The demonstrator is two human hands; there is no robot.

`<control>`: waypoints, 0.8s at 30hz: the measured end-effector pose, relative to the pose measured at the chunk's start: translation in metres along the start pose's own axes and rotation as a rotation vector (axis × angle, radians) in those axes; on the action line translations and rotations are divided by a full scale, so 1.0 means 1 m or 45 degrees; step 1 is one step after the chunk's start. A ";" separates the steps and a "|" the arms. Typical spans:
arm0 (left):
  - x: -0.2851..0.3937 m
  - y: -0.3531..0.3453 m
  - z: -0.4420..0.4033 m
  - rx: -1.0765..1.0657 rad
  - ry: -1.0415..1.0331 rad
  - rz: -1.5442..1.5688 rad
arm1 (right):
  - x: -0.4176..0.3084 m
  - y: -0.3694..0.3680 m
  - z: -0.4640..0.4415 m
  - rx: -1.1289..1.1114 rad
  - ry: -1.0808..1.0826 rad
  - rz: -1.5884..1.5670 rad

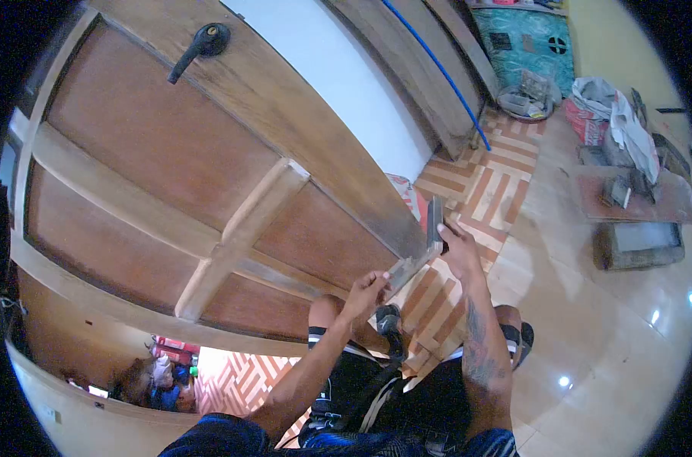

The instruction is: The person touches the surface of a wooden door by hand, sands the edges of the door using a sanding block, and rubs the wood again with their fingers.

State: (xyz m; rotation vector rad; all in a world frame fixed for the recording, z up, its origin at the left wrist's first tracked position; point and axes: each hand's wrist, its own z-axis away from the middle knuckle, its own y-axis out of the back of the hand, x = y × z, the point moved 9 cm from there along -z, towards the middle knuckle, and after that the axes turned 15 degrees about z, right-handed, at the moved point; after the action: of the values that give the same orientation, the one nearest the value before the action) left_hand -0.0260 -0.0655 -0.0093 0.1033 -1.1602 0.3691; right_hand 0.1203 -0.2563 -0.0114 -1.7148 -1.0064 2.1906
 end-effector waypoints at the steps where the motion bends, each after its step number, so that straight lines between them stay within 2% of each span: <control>1: -0.005 0.008 0.002 0.025 0.015 -0.034 | 0.010 -0.001 -0.001 -0.004 -0.032 -0.010; 2: -0.020 0.015 0.004 -0.011 0.168 -0.091 | 0.019 0.000 -0.002 -0.039 -0.077 0.033; 5: -0.037 0.000 0.005 -0.289 0.086 -0.321 | 0.025 -0.007 -0.009 -0.035 -0.084 0.059; 8: -0.055 -0.032 0.000 -0.444 0.289 -0.423 | 0.044 0.012 -0.020 0.016 -0.141 0.078; 11: -0.062 -0.058 -0.030 -0.590 0.283 -0.445 | 0.033 0.013 -0.022 0.052 -0.193 -0.035; 14: 0.002 -0.086 -0.055 -0.603 -0.041 -0.738 | 0.023 0.022 -0.034 0.054 -0.210 -0.059; 16: 0.034 -0.078 -0.074 -0.589 -0.126 -0.690 | 0.036 0.045 -0.038 0.099 -0.254 -0.048; 18: 0.053 -0.046 -0.086 -0.354 -0.094 -0.387 | 0.037 0.068 -0.032 0.168 -0.318 -0.039; 20: 0.061 0.007 -0.085 -0.020 0.005 -0.489 | 0.029 0.085 -0.024 0.249 -0.380 -0.046; 22: 0.038 0.072 -0.089 0.128 -0.035 -0.633 | 0.027 0.110 -0.007 0.319 -0.440 -0.079; 24: -0.007 0.138 -0.057 0.411 -0.059 -0.366 | 0.023 0.134 0.015 0.403 -0.484 -0.112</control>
State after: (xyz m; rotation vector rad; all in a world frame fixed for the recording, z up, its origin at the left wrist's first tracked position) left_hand -0.0246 0.0775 -0.0536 0.5567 -1.1050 0.2967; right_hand 0.1338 -0.3505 -0.1089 -1.1263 -0.7331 2.5083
